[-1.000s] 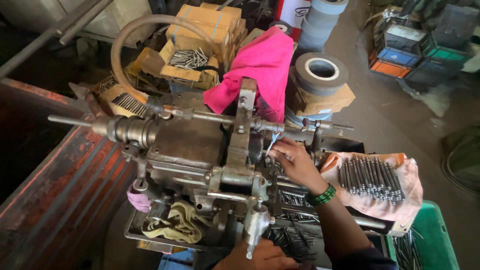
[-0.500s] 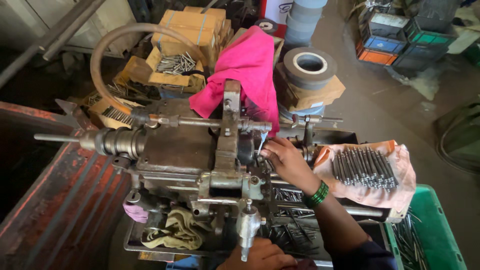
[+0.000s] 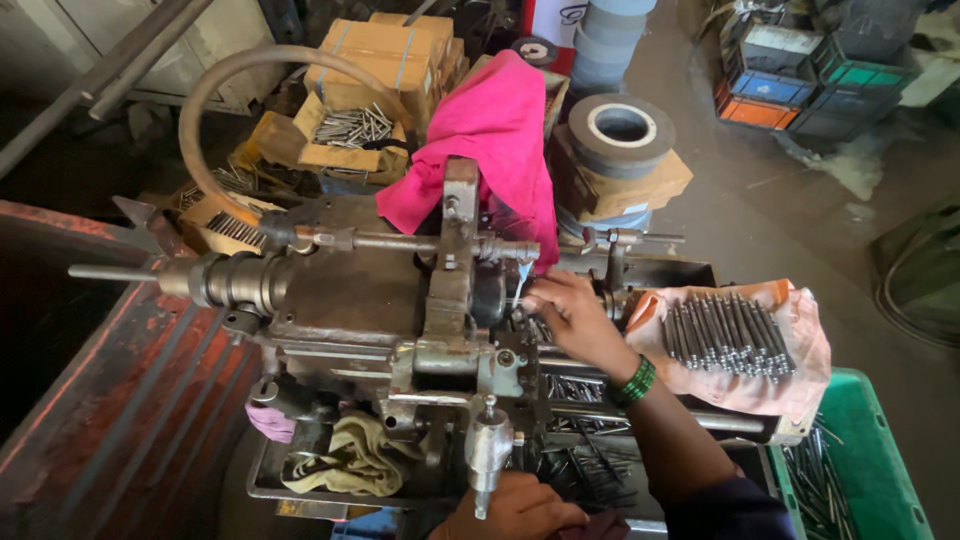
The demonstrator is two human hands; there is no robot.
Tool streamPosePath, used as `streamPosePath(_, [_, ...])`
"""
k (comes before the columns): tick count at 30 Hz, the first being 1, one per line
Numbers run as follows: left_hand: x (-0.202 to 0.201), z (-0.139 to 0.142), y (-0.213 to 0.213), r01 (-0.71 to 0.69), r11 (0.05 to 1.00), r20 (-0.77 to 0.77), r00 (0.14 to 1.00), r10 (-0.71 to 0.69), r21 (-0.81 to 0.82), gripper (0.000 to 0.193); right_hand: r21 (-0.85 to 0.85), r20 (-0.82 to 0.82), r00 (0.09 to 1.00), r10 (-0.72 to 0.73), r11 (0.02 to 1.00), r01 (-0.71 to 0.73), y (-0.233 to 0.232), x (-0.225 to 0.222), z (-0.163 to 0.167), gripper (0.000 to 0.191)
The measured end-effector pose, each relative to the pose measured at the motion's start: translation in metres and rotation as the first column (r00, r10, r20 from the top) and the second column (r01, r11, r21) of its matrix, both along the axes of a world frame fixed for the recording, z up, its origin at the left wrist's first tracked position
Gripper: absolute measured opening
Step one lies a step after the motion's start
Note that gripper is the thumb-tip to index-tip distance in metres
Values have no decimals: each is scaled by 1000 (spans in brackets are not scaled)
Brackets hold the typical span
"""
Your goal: The person works at a thread-rolling machine, feeding small metal pins into the machine and turning its handles. They wipe the machined pins with a cloth and place the finished pins on a cloth pad beside the machine, with a green bin of raw pins nearby.
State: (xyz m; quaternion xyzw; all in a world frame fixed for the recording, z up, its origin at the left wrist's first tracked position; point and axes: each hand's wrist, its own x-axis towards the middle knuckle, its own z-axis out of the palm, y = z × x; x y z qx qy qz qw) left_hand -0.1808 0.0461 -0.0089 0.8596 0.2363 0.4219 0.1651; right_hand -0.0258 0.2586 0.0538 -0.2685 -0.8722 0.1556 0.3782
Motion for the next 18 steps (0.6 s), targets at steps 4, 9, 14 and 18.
streamPosePath(4, [-2, 1, 3, 23, 1000, -1, 1000, -23, -12, 19, -110, 31, 998, -54, 992, 57, 5, 28, -4, 4])
streamPosePath(9, [-2, 4, 2, -7, 1000, -9, 1000, 7, -10, 16, -281, -109, 949, -296, 925, 256, -6, 64, -14, 11])
streamPosePath(14, [3, 2, 2, 3, 1000, 22, 1000, -2, -31, 18, -686, -660, 585, -471, 695, -215, -17, 33, -45, 20])
streamPosePath(18, [3, -3, 2, -2, 1000, 31, 1000, 3, -25, 17, -703, -711, 418, -566, 561, -437, -30, 2, -66, 20])
